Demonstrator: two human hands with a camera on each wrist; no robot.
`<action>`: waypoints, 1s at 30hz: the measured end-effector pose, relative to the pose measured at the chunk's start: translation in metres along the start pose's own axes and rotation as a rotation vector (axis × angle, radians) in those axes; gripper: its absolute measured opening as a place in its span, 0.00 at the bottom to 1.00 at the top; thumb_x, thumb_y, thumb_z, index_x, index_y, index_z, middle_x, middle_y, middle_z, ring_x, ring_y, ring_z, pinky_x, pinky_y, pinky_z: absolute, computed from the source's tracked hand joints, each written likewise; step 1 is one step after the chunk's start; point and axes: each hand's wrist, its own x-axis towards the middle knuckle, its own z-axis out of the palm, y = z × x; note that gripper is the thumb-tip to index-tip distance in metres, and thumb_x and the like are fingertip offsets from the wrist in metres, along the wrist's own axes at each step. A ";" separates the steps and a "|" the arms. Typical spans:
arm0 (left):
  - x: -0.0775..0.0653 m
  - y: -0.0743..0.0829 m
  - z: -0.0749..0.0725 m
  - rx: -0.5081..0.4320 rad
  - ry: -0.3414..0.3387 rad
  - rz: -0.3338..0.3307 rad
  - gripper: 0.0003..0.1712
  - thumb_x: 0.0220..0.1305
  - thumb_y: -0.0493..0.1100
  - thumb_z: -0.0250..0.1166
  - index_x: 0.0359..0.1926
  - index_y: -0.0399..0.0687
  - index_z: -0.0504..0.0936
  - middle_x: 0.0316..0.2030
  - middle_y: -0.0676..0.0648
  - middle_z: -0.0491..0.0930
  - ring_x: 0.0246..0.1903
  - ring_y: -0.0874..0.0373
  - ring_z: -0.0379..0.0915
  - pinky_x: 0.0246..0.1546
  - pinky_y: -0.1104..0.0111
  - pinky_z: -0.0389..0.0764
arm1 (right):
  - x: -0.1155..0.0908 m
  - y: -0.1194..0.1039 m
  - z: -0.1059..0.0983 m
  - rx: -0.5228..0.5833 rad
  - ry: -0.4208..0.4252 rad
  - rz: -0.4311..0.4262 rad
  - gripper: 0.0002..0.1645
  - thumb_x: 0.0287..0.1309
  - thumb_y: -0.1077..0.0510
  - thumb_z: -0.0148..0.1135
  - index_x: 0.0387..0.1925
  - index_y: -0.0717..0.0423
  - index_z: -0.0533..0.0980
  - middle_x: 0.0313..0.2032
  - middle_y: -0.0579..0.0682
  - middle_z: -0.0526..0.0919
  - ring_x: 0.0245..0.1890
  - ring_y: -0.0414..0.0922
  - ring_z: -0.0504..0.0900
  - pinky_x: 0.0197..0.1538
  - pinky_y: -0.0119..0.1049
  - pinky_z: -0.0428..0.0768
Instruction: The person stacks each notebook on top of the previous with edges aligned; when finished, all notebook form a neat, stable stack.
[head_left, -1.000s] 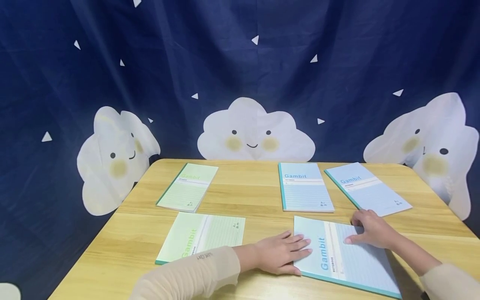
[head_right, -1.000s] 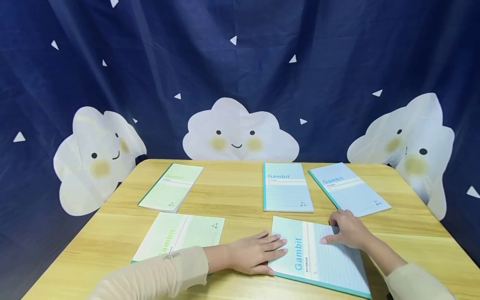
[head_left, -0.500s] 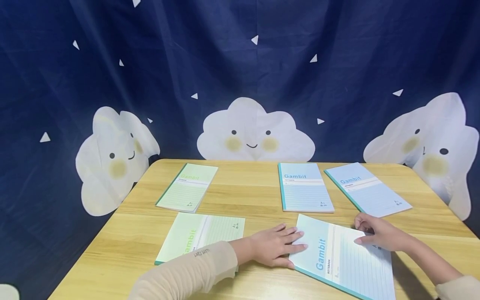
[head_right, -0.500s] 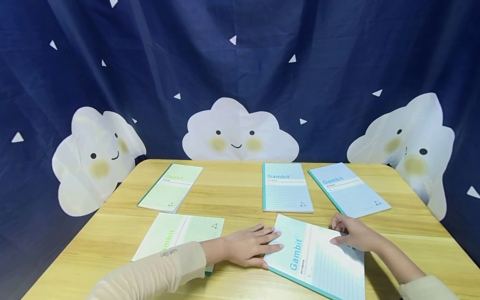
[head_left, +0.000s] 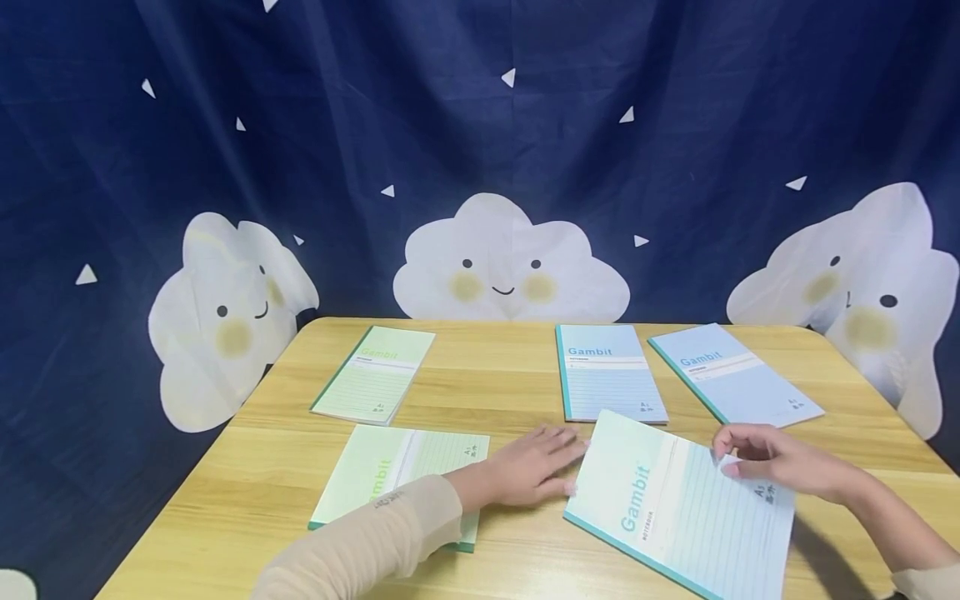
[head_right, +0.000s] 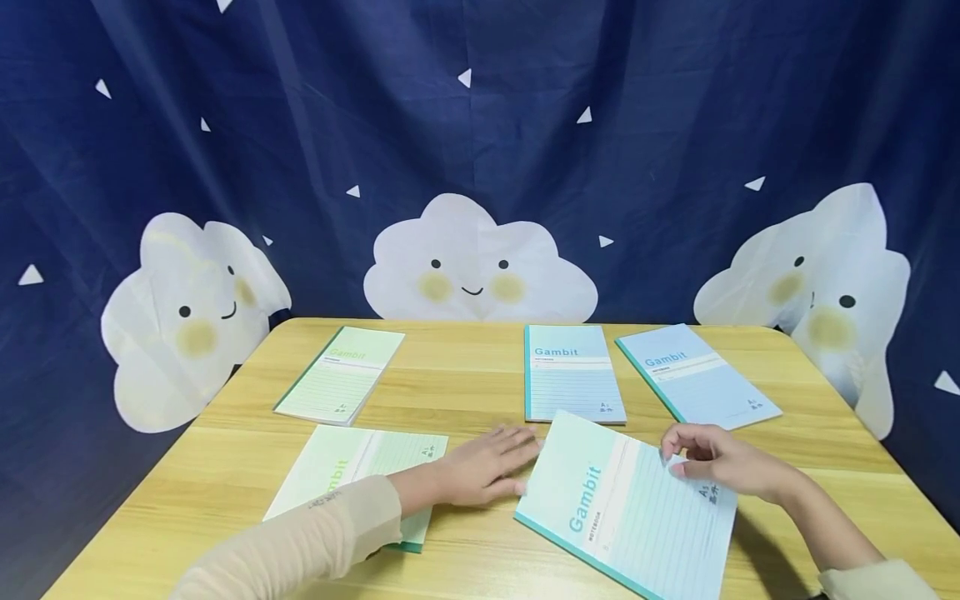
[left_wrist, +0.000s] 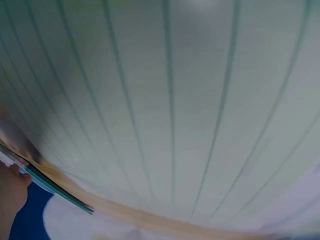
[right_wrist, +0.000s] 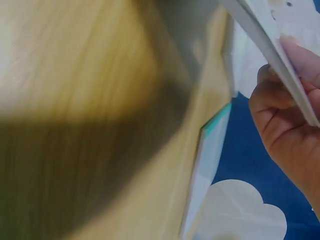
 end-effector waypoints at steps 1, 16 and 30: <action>0.000 -0.001 0.000 -0.075 0.034 -0.040 0.35 0.71 0.60 0.37 0.73 0.50 0.46 0.72 0.43 0.47 0.71 0.51 0.45 0.70 0.58 0.51 | 0.000 -0.002 0.000 0.019 0.002 -0.006 0.08 0.61 0.73 0.47 0.38 0.61 0.69 0.33 0.47 0.74 0.32 0.41 0.73 0.31 0.34 0.70; 0.010 0.017 0.002 -0.908 0.545 -0.428 0.35 0.71 0.52 0.45 0.70 0.37 0.49 0.61 0.34 0.67 0.58 0.43 0.68 0.60 0.55 0.69 | 0.007 -0.019 0.009 -0.110 0.374 0.005 0.09 0.60 0.72 0.49 0.38 0.57 0.71 0.29 0.39 0.74 0.26 0.38 0.72 0.27 0.33 0.69; 0.038 0.046 -0.006 -1.211 0.714 -0.568 0.32 0.69 0.47 0.51 0.70 0.44 0.54 0.59 0.37 0.64 0.52 0.48 0.72 0.49 0.64 0.79 | 0.041 -0.014 0.031 0.165 0.822 0.047 0.13 0.58 0.70 0.54 0.33 0.47 0.75 0.28 0.34 0.78 0.23 0.30 0.73 0.24 0.24 0.71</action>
